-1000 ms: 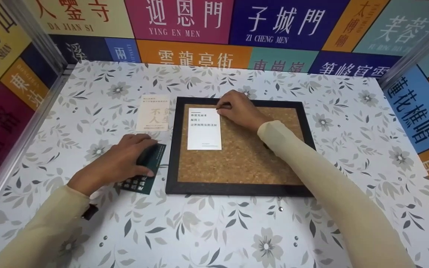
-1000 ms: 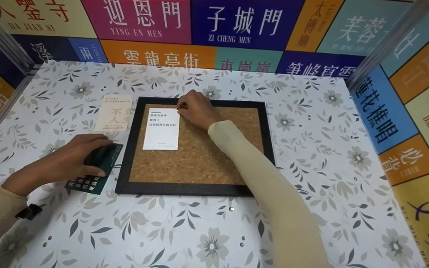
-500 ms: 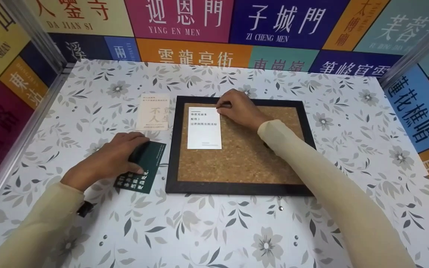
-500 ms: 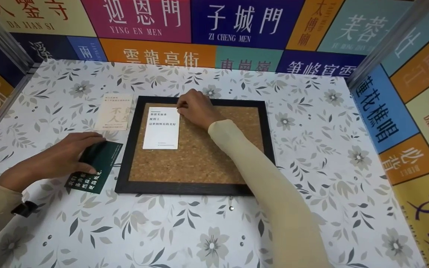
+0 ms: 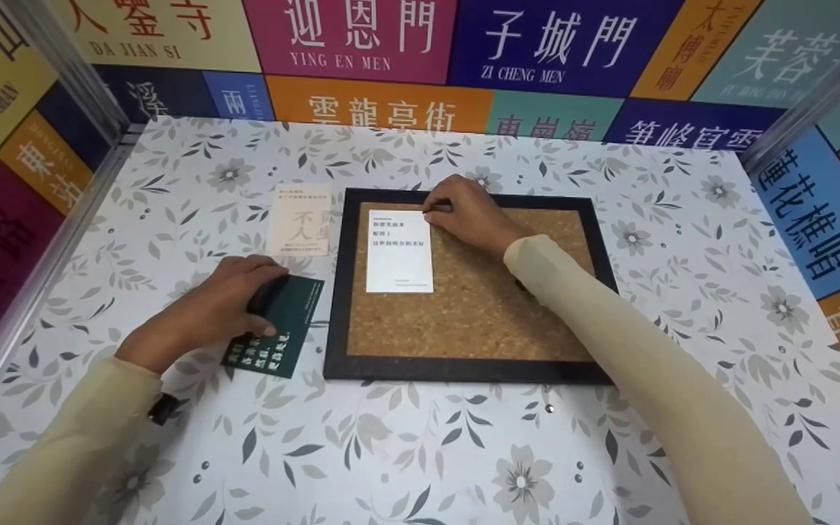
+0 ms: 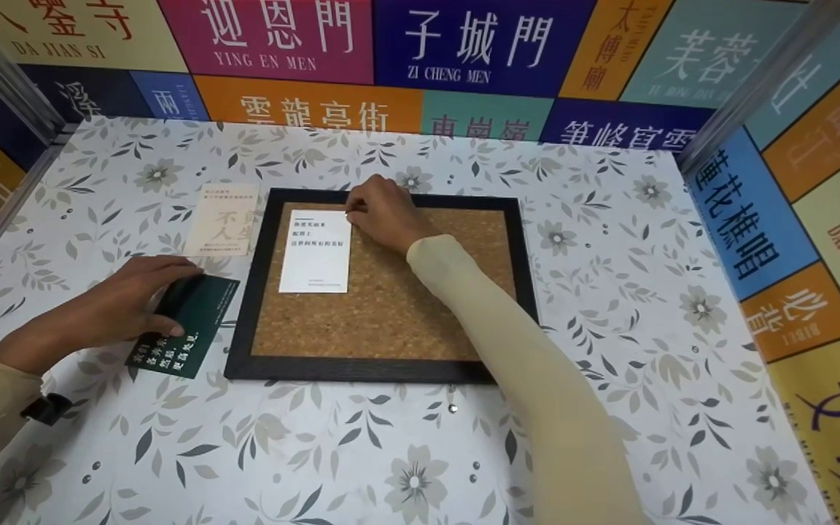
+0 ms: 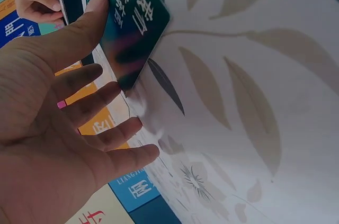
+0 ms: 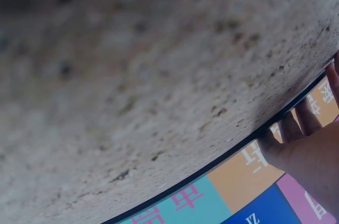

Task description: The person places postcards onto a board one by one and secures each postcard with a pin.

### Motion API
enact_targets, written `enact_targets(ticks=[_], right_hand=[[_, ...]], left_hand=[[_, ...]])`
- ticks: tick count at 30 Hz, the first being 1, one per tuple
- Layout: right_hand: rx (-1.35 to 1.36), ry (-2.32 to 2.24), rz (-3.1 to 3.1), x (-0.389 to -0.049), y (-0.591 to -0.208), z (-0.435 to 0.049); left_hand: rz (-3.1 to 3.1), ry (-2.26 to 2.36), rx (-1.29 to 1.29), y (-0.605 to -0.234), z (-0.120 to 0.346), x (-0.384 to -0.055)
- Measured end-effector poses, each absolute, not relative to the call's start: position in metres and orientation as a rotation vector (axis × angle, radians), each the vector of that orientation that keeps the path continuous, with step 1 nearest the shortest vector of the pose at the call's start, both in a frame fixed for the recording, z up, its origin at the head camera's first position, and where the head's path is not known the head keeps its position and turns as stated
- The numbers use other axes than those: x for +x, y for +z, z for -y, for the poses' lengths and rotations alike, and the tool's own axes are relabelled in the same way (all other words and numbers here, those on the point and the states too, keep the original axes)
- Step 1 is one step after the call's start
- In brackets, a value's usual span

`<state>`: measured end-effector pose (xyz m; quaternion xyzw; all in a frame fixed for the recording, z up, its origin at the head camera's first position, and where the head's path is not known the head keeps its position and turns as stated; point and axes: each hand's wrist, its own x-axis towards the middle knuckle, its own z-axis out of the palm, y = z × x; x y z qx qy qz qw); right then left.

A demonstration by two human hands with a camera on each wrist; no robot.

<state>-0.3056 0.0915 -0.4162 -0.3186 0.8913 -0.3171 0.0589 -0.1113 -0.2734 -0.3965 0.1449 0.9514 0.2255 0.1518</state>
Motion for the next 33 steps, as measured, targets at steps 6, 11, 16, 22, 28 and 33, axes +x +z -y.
enact_targets(ticks=[6, 11, 16, 22, 28, 33], right_hand=[[-0.969, -0.969, -2.691, -0.3063, -0.4159, -0.0920], [-0.977, -0.965, -2.687, -0.3068, -0.4159, -0.0924], [-0.964, -0.974, -2.681, -0.3062, -0.4158, -0.0929], [-0.973, -0.972, -2.678, -0.3058, -0.4161, -0.0927], [-0.981, -0.966, -2.684, -0.3058, -0.4167, -0.0925], [-0.988, -0.954, -2.689, -0.3067, -0.4168, -0.0921]], left_hand=[[-2.747, 0.648, 0.424, -0.3983, 0.2740, -0.1135], [-2.764, 0.642, 0.435, -0.3988, 0.2734, -0.1135], [-2.804, 0.664, 0.409, -0.3998, 0.2723, -0.1131], [-2.842, 0.715, 0.328, -0.3996, 0.2734, -0.1115], [-2.836, 0.776, 0.240, -0.3966, 0.2727, -0.1103], [-2.798, 0.853, 0.224, -0.3956, 0.2733, -0.1115]])
